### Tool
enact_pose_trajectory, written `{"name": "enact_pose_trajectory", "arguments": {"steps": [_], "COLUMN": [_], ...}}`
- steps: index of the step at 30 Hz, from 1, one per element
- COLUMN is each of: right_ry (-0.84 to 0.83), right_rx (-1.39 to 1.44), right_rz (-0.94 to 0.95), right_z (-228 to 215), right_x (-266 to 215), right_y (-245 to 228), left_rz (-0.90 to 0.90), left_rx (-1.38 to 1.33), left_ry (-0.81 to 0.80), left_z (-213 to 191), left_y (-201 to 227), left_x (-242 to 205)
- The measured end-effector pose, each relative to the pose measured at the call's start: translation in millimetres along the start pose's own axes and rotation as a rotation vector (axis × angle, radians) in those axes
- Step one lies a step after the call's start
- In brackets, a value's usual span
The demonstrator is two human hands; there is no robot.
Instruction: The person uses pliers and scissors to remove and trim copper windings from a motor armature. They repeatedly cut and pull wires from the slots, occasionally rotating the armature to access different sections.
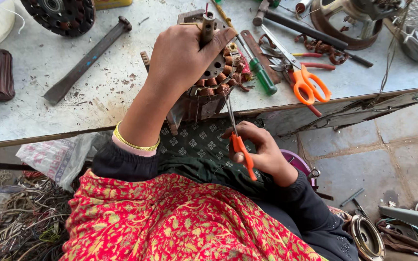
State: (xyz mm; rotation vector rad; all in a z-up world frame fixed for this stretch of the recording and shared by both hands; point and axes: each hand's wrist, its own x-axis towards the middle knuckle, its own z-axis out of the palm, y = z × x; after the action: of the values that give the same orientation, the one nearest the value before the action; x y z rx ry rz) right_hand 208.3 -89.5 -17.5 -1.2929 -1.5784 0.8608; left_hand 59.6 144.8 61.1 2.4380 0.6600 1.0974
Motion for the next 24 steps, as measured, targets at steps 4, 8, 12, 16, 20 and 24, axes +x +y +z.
{"name": "enact_pose_trajectory", "arguments": {"steps": [4, 8, 12, 16, 20, 24], "right_ry": [0.007, 0.02, 0.03, 0.033, 0.028, 0.056], "right_rx": [-0.071, -0.028, -0.109, -0.14, 0.162, 0.296], "right_rz": [0.002, 0.037, 0.092, 0.006, 0.132, 0.146], "right_z": [-2.5, -4.1, -3.0, -4.0, 0.4, 6.1], "right_x": [-1.1, -2.5, -2.4, -1.5, -5.1, -3.7], "right_y": [-4.1, -11.4, -15.1, -10.9, -6.6, -3.4], "left_rz": [0.012, -0.01, -0.02, 0.004, -0.073, -0.043], "left_rx": [0.019, 0.032, 0.044, 0.045, 0.037, 0.035], "left_ry": [0.029, 0.038, 0.052, 0.093, 0.025, 0.056], "left_z": [1.1, 2.9, 4.8, 6.3, 6.6, 8.1], "left_y": [1.0, 1.6, 1.3, 1.5, 2.1, 2.8], "left_x": [-2.7, -0.7, -2.1, -0.5, 0.0, 0.3]}}
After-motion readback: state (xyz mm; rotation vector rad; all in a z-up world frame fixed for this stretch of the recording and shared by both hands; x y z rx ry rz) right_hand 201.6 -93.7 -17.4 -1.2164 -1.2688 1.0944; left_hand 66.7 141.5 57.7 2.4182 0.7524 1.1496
